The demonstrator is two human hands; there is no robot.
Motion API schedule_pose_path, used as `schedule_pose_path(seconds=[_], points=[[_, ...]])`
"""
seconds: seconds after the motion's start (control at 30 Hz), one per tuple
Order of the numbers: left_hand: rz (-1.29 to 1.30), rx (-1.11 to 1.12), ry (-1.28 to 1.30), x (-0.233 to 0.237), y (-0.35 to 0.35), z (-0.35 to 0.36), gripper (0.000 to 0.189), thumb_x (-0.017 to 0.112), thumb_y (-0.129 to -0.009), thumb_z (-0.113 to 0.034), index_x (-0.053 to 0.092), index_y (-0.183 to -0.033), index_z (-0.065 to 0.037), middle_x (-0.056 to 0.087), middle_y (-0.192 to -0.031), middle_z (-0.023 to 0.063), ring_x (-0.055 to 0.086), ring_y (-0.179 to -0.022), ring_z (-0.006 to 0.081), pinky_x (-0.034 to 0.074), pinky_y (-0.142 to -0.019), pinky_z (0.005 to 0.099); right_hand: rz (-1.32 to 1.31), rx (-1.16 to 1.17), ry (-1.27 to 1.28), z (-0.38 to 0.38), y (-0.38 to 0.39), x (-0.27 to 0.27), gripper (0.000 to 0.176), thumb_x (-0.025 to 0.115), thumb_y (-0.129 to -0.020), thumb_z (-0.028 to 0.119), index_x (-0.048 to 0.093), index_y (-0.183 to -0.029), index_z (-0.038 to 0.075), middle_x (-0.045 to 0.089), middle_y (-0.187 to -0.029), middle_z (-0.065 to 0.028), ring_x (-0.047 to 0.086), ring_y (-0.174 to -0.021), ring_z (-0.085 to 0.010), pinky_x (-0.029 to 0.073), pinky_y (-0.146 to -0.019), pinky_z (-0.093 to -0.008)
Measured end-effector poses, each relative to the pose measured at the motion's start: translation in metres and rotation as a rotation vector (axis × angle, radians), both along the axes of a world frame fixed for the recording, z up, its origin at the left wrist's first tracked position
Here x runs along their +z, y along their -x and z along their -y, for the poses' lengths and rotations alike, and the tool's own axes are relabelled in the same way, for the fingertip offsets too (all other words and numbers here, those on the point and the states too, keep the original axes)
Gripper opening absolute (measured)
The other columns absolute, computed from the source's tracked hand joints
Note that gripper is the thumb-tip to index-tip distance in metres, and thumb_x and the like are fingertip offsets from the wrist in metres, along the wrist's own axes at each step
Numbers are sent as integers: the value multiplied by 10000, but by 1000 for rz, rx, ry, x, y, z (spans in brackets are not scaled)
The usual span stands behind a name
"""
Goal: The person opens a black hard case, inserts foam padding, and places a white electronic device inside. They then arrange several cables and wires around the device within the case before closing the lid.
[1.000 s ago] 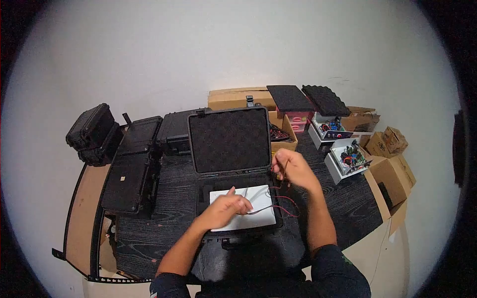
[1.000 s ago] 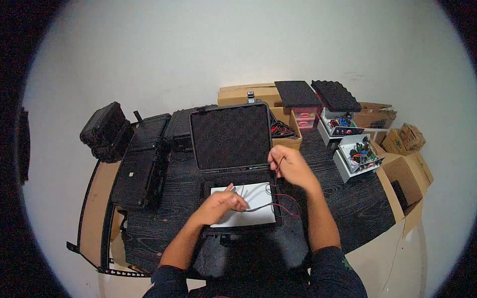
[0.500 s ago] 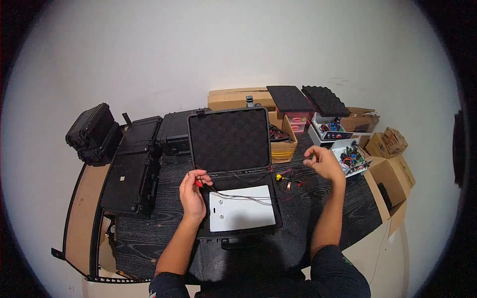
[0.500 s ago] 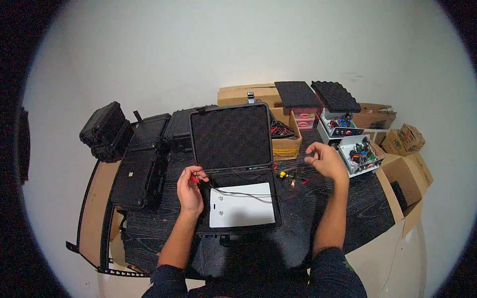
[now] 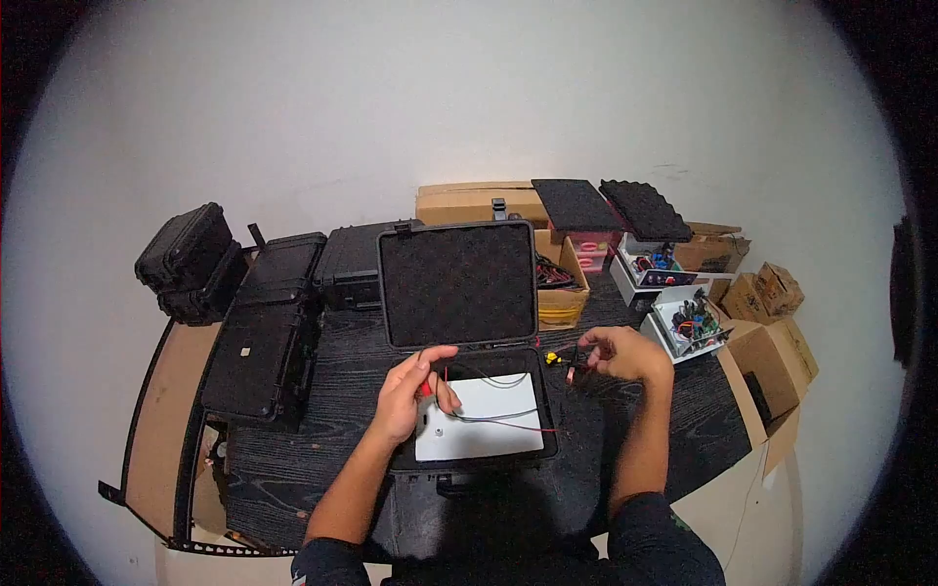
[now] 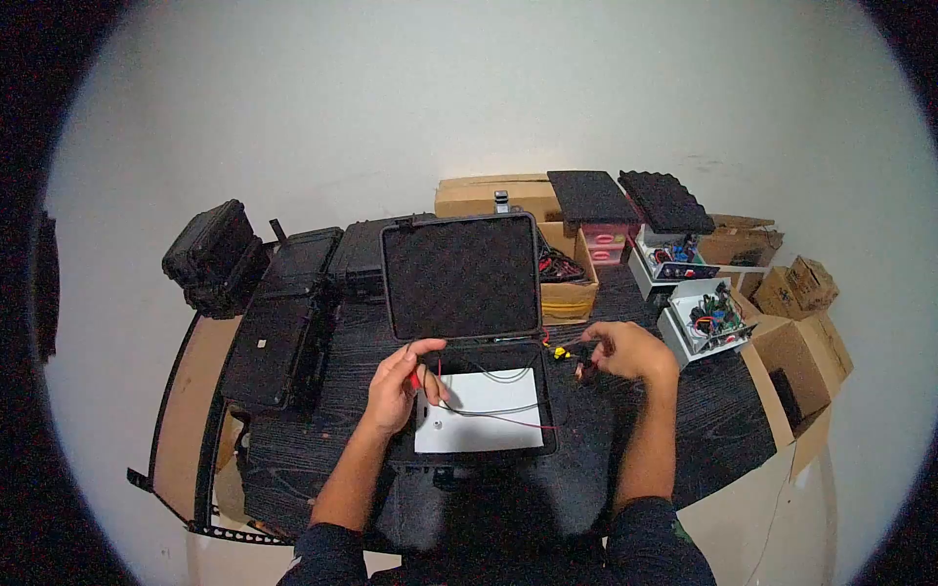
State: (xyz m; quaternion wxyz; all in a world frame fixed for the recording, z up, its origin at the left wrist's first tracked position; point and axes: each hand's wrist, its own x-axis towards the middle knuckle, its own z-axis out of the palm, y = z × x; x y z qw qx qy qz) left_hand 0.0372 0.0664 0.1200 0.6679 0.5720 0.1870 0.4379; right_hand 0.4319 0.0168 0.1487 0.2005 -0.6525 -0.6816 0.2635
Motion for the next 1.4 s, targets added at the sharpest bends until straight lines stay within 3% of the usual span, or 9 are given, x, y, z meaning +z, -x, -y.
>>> schedule_pose_path(seconds=[0.23,0.43,0.63,0.77,0.9,1.03,1.1,1.23,1.4], points=[[-191,-52,-15,-1,1,2,499,365,-1146,-320,533,-1458,30,740,-834,136,715,-842,203,536,-875,345,6,-41,-82,1,7,11,312,744,-893,117,683,-1179,9,742,-835,-103,708,-777,-180,555,-733,-357],[-229,-53,-53,-3,0,2,484,360,-1152,-324,564,-1410,31,734,-835,119,708,-849,196,525,-887,345,278,-255,-53,-18,-21,-19,497,848,-821,322,704,-1198,32,764,-1011,-198,739,-968,-348,567,-863,-430],[-104,-77,-8,-6,-2,0,458,350,-1149,-293,597,-1336,45,672,-733,80,699,-823,199,523,-977,402,157,-127,-8,-46,-28,-51,493,839,-844,263,686,-1248,26,760,-1054,-179,738,-977,-284,567,-850,-413],[-26,-65,57,-5,-1,1,446,377,-1136,-289,600,-1305,59,561,-591,51,702,-728,231,524,-1049,467,37,14,-254,-60,-19,-68,393,812,-858,197,690,-1179,8,752,-985,-145,728,-921,-259,564,-836,-386],[96,-171,100,-4,4,0,425,384,-1130,-253,603,-1312,63,527,-573,31,701,-721,222,522,-1063,466,-138,72,-405,-45,55,-20,284,778,-867,151,692,-1098,10,737,-981,-140,717,-924,-265,561,-880,-360],[107,-226,61,-2,2,7,430,396,-1129,-268,605,-1300,66,530,-591,40,649,-646,211,553,-947,431,-338,484,-413,-30,128,-12,524,781,-887,209,617,-1354,34,703,-1253,-172,693,-1159,-297,535,-1018,-405],[86,-233,41,4,2,13,432,407,-1127,-277,606,-1292,69,525,-600,46,621,-616,208,556,-880,405,-460,506,-416,-17,159,-12,437,762,-915,215,645,-1288,21,730,-1158,-165,718,-1062,-291,551,-954,-401],[162,-212,92,5,7,10,398,407,-1129,-282,630,-1164,45,441,-600,18,473,-557,153,506,-715,354,-494,404,-333,-22,160,-21,199,694,-988,153,690,-1089,-19,690,-872,-42,638,-800,-112,531,-758,-301],[241,96,160,6,8,0,343,402,-1131,-317,597,-1065,-42,296,-580,-46,303,-505,83,409,-589,310,-425,127,-404,-31,104,-4,172,648,-1020,149,707,-1068,-5,702,-854,-33,645,-786,-113,513,-698,-292]])
